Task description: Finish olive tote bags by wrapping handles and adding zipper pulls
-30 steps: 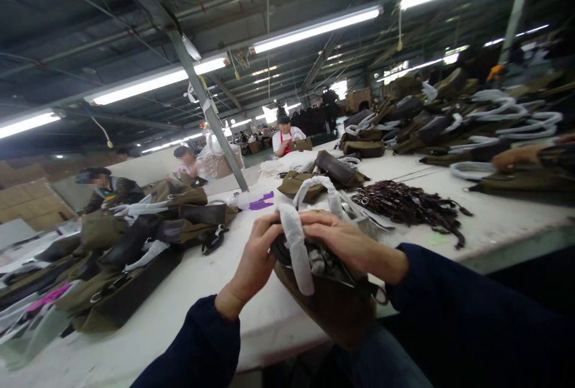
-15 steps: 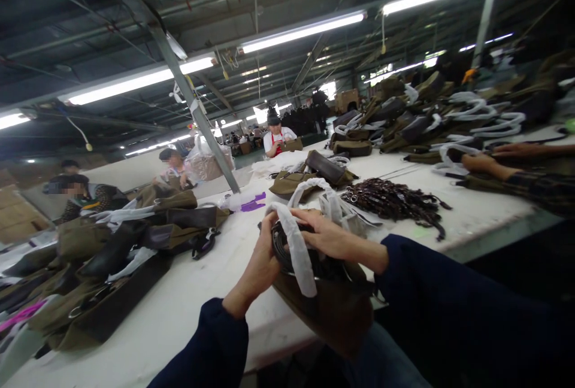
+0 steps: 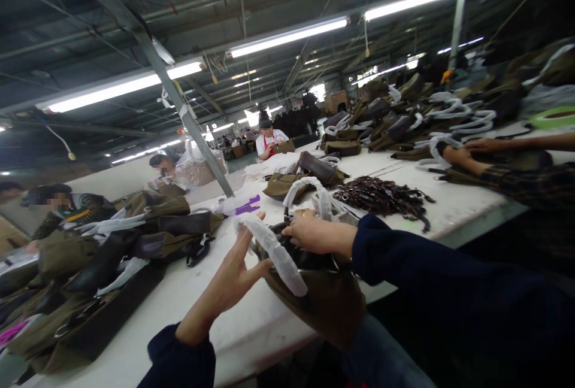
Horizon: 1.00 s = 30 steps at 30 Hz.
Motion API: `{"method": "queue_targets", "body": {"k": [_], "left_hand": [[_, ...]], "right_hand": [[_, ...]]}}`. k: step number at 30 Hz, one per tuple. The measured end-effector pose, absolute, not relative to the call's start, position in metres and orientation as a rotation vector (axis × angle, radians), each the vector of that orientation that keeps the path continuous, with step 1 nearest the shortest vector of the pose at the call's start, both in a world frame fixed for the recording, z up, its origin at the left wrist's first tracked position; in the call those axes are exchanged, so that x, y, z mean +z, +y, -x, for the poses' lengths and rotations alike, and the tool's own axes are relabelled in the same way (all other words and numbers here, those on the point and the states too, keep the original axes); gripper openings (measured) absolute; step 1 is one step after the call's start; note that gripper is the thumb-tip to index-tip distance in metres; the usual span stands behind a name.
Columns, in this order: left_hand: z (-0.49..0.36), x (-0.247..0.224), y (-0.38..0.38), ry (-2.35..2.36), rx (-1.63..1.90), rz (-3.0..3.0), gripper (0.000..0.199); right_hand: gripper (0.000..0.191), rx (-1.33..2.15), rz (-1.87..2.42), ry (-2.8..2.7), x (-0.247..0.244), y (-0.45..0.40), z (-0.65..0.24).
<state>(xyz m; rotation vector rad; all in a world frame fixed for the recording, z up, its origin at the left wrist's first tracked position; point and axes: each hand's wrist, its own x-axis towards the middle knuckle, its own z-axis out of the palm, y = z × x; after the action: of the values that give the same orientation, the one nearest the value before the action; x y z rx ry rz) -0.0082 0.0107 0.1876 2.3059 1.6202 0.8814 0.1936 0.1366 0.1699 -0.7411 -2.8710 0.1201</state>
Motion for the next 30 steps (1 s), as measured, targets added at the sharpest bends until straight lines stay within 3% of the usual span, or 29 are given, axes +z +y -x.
{"method": "queue_targets", "body": {"k": [6,11,13,17,20,25,28,30], "left_hand": [[0.009,0.176,0.010,1.649,0.905,-2.295,0.077],[0.003,0.174,0.012,1.625,0.940,-2.294,0.078],[0.004,0.172,0.010,1.607,1.001,-2.266,0.066],[0.011,0.153,0.005,1.651,1.399,-1.998,0.023],[0.019,0.132,0.010,1.809,1.564,-1.639,0.029],[0.030,0.123,0.041,1.996,0.988,-1.494,0.046],[0.032,0.131,0.061,1.975,0.700,-1.533,0.046],[0.031,0.136,0.069,1.933,0.691,-1.558,0.041]], "right_hand": [[0.014,0.099,0.766,-3.110,0.168,0.119,-0.189],[0.021,0.211,0.751,-3.111,0.146,0.126,-0.184],[0.018,0.230,0.742,-3.069,0.149,0.130,-0.187],[0.023,0.170,0.761,-2.993,0.164,0.130,-0.189],[0.024,0.161,0.607,-3.026,0.167,0.128,-0.181],[0.022,0.242,0.325,-3.058,0.152,0.132,-0.157],[0.017,0.328,0.471,-3.063,0.144,0.140,-0.143],[0.014,0.359,0.538,-3.046,0.142,0.145,-0.136]]}}
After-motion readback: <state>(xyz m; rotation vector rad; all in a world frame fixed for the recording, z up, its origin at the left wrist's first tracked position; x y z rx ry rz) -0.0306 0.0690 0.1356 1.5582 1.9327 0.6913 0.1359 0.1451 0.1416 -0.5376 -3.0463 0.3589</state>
